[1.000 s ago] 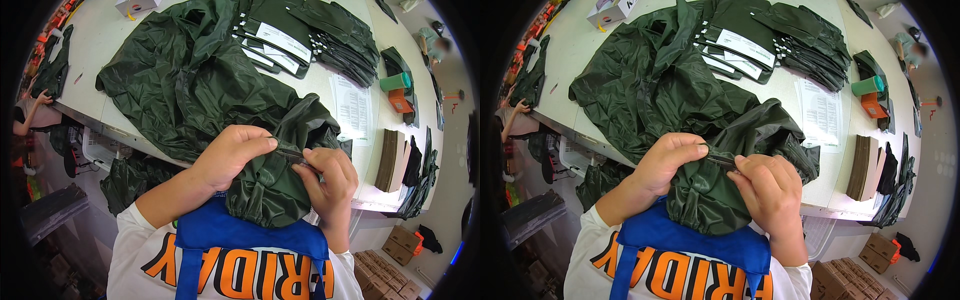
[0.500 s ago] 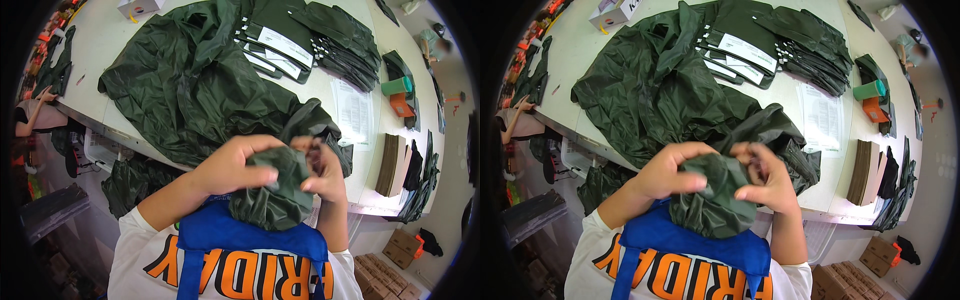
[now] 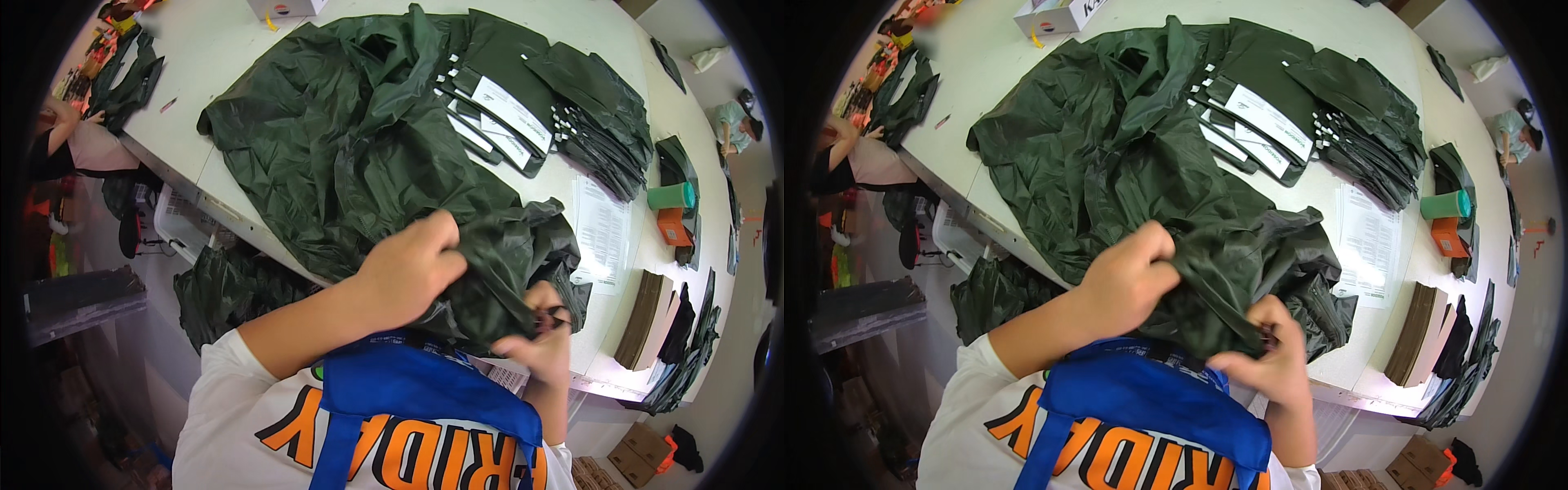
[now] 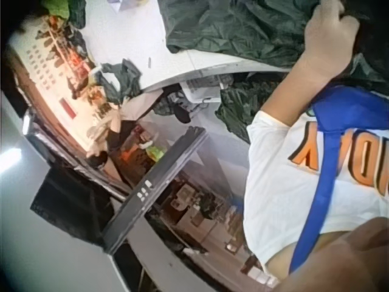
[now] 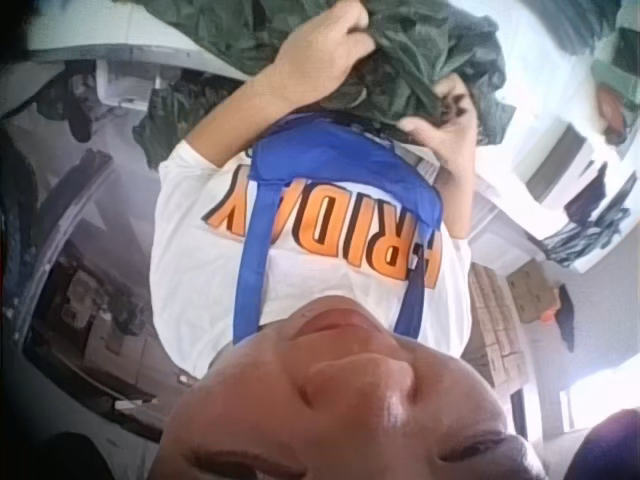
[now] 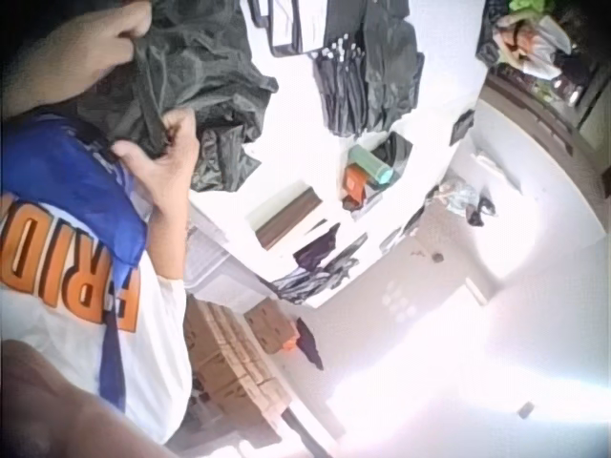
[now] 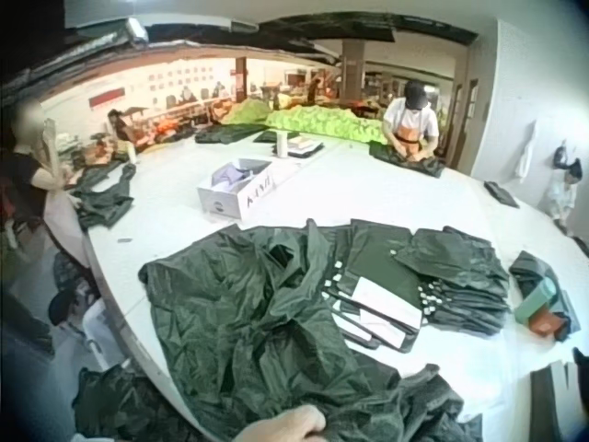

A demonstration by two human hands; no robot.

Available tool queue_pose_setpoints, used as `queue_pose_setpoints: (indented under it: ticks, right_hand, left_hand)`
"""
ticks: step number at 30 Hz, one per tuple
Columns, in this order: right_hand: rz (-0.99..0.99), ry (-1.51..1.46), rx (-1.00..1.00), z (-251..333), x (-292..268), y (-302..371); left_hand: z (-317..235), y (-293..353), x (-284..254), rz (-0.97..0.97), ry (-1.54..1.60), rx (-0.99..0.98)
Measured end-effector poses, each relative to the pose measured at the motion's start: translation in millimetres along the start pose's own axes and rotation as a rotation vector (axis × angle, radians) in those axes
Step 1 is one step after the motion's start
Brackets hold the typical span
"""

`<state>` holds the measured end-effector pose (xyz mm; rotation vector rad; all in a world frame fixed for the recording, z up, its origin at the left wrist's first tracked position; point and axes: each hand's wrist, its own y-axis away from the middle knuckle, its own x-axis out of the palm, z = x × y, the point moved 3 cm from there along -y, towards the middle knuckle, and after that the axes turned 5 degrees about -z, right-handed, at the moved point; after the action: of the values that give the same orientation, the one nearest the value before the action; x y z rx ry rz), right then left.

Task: The person folds a large green tarp on a white table. They smooth the fabric, fold it in half multiple times, and then roll it into a compact bundle. The person places the folded tarp into a dark green storage bag and sets it aside.

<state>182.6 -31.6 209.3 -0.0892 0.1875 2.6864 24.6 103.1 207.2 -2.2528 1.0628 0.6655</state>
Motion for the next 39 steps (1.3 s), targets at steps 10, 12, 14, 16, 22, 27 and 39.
queue_pose_setpoints:
  ticks: [10,12,14,16,22,27,39]
  right_hand:
    - [-0.658,0.199,-0.423,-91.3,-125.9,-94.5]
    - [-0.634,0.400,-0.107,-142.1,-270.6,-138.9]
    - [-0.226,-0.224,0.041,-119.2,-280.3,-154.9]
    - [-0.486,-0.207,0.295,-107.7,-333.9,-143.8]
    - [-0.706,0.843,-0.417,-101.5,-225.5,-97.1]
    - [-0.280,0.264,-0.125,-57.6,-32.6,-125.7]
    - [0.874,0.664,-0.123,36.9,168.8,-229.1]
  left_hand:
    - [-14.9,13.6,53.5,0.151,0.506,0.356]
    - [18.6,-2.4,36.4,-0.021,0.195,0.391]
    - [90.1,-14.5,-14.4,-0.311,-0.151,-0.080]
    - [169.0,23.0,-33.1,-0.561,-0.415,-0.697]
    - [263.4,61.6,-15.0,-0.622,-0.119,-0.767]
    - [207.2,36.6,-27.9,-0.706,1.200,-0.739]
    - [146.2,44.7,-20.6,-0.659,1.131,-0.495]
